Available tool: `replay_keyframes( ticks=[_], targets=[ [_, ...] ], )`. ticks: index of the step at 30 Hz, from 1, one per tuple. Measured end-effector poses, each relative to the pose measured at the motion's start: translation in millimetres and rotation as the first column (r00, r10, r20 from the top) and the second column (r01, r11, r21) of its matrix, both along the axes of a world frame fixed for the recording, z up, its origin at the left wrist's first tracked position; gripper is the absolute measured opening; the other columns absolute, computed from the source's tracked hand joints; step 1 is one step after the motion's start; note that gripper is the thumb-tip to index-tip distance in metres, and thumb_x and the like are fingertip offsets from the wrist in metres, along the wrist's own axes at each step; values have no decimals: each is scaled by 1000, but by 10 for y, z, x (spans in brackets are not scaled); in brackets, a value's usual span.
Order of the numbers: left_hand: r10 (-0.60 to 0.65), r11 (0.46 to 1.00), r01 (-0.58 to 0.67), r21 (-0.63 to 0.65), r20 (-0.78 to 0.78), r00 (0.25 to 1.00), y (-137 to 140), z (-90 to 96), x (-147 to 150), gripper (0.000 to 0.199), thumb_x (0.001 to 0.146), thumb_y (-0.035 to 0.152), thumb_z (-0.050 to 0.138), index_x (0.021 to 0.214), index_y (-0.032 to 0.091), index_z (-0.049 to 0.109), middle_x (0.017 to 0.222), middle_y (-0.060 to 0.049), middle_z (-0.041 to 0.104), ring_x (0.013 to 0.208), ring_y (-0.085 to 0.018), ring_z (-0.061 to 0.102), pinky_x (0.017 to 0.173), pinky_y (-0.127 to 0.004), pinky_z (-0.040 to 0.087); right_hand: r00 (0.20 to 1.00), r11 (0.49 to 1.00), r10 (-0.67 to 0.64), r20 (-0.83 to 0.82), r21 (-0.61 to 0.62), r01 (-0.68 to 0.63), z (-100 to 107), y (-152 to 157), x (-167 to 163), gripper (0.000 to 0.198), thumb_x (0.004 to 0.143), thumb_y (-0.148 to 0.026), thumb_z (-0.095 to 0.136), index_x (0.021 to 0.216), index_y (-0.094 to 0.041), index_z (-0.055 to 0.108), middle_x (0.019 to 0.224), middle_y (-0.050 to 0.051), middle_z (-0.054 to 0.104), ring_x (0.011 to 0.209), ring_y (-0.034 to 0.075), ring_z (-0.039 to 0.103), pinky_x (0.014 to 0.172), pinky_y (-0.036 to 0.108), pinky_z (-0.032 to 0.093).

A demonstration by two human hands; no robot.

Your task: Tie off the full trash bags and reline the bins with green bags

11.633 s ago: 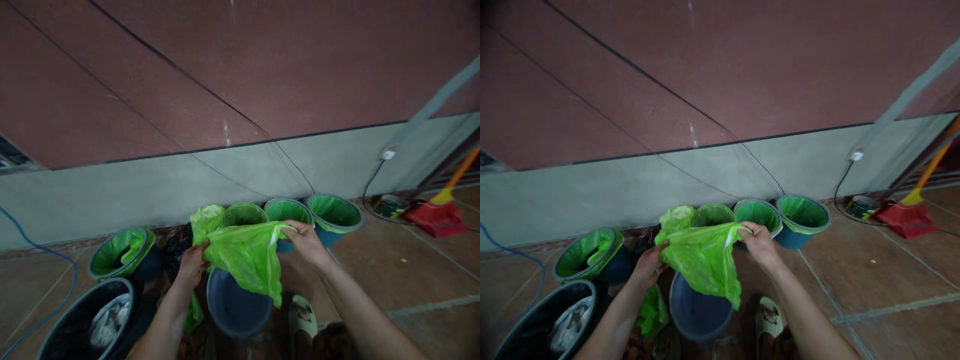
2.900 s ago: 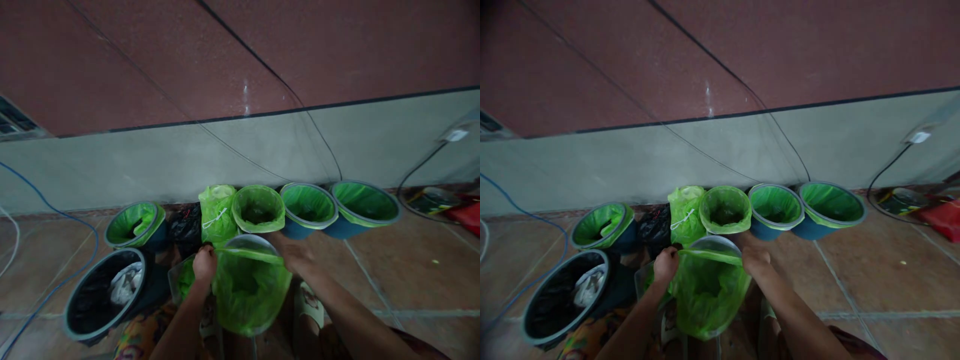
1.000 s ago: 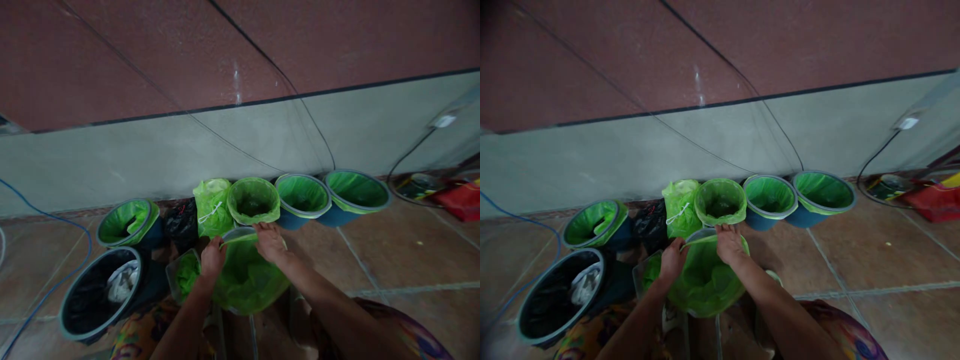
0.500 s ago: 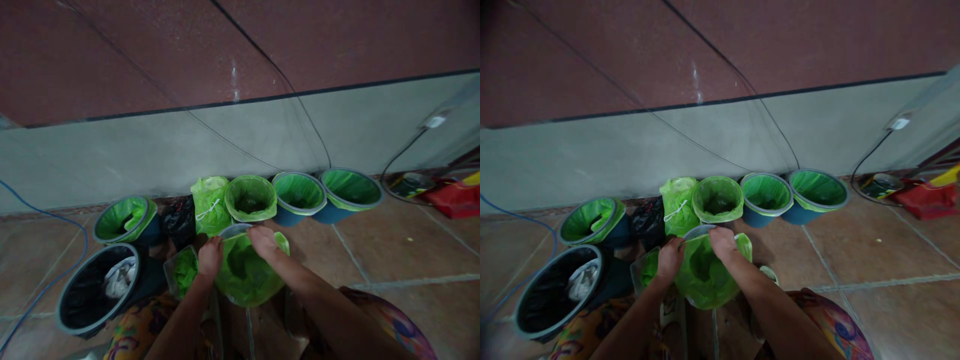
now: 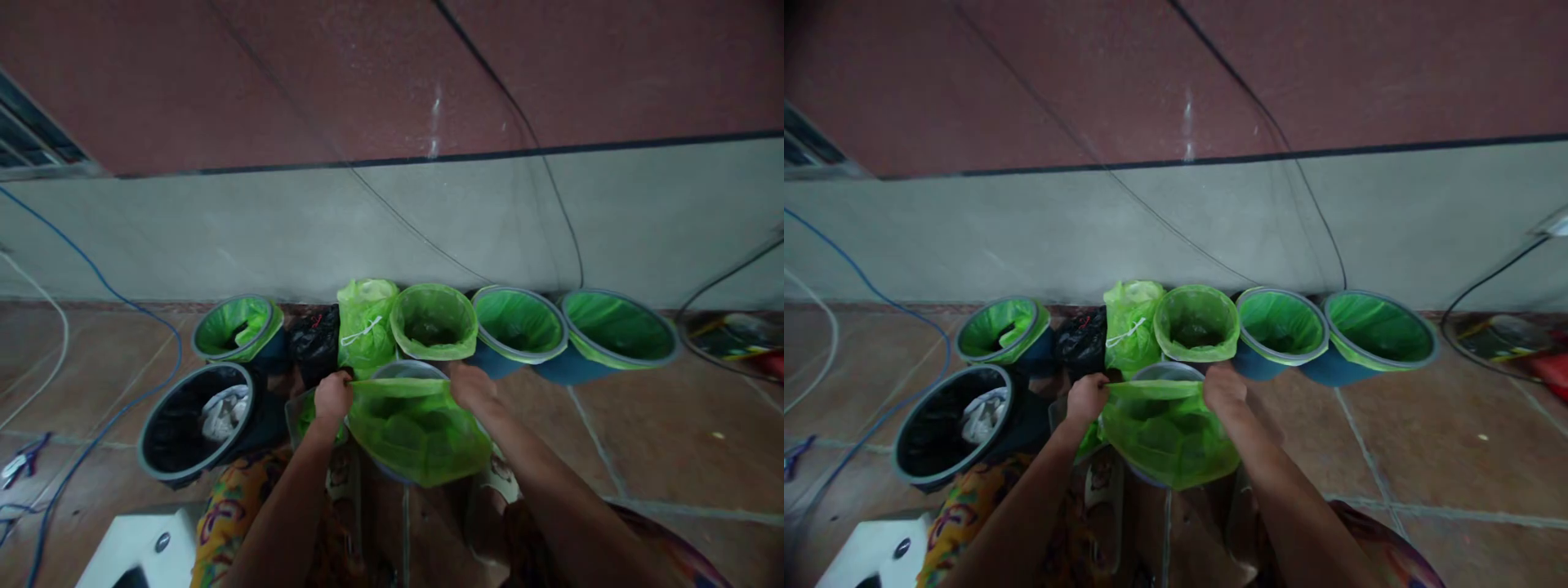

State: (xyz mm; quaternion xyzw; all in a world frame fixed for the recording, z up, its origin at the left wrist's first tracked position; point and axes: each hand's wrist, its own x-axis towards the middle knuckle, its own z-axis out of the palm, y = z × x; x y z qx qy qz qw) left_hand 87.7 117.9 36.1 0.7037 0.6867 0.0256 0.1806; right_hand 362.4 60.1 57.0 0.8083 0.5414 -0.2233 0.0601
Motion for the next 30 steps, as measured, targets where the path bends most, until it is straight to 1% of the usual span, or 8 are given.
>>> replay_keyframes(
  ticks=[3,6,8,11,14,21,26,30],
  targets=[
    [3,1000,-2,-9,99,995,8,-32,58,27,83,15,56,101,17,77,104,-9,76,95,-19,68,84,-25,47,999,998,-40,17,-48,41,-11,-5,21,31,90,-15,47,102,-9,74,105,22,72,101,28,70,76,34,53],
    [-21,1000,24,-15,164,986,-7,-70,145,22,83,17,59,95,16,77,94,-7,75,87,-18,66,79,-25,46,1000,998,-9,20,-69,11,-10,-32,-37,28,84,-17,59,105,-7,72,108,25,71,104,33,68,81,39,53],
    [-56,998,53,22,206,977,-32,-82,213,18,82,17,61,90,16,77,90,-6,72,82,-16,64,76,-25,45,999,998,53,10,-28,-53,1,-47,-118,47,77,-17,67,124,-12,64,125,22,64,119,33,59,90,42,50],
    [-141,988,114,108,290,946,-81,-58,321,12,78,14,64,83,16,74,90,-5,68,81,-14,61,78,-25,45,973,965,228,-45,147,-219,2,-35,-254,76,73,-21,73,143,-24,45,150,13,46,138,30,40,107,43,39],
    [-241,969,198,150,373,896,-133,1,413,11,74,9,66,80,17,70,89,-2,65,84,-13,59,81,-24,45,905,890,404,-135,287,-354,-35,0,-357,69,77,-23,69,142,-24,46,149,10,45,139,27,38,112,42,34],
    [-429,903,375,209,471,771,-214,71,466,16,73,3,61,79,18,63,83,0,62,83,-13,58,80,-23,44,790,786,585,-181,368,-498,-63,40,-421,48,76,-3,51,121,-19,63,139,10,55,132,23,45,109,39,36],
    [-431,902,382,202,358,828,-210,6,391,19,75,2,56,81,19,63,86,-1,63,86,-15,58,81,-24,44,825,818,549,-137,290,-496,20,74,-399,21,84,-13,53,97,-18,70,103,9,71,106,24,62,97,37,43],
    [-292,954,268,135,213,932,-191,-99,293,24,75,2,55,89,18,65,94,-4,64,88,-16,59,81,-25,43,916,896,400,-14,215,-388,58,100,-396,21,92,-28,51,96,-19,69,97,10,73,99,24,66,89,34,45]
  ],
)
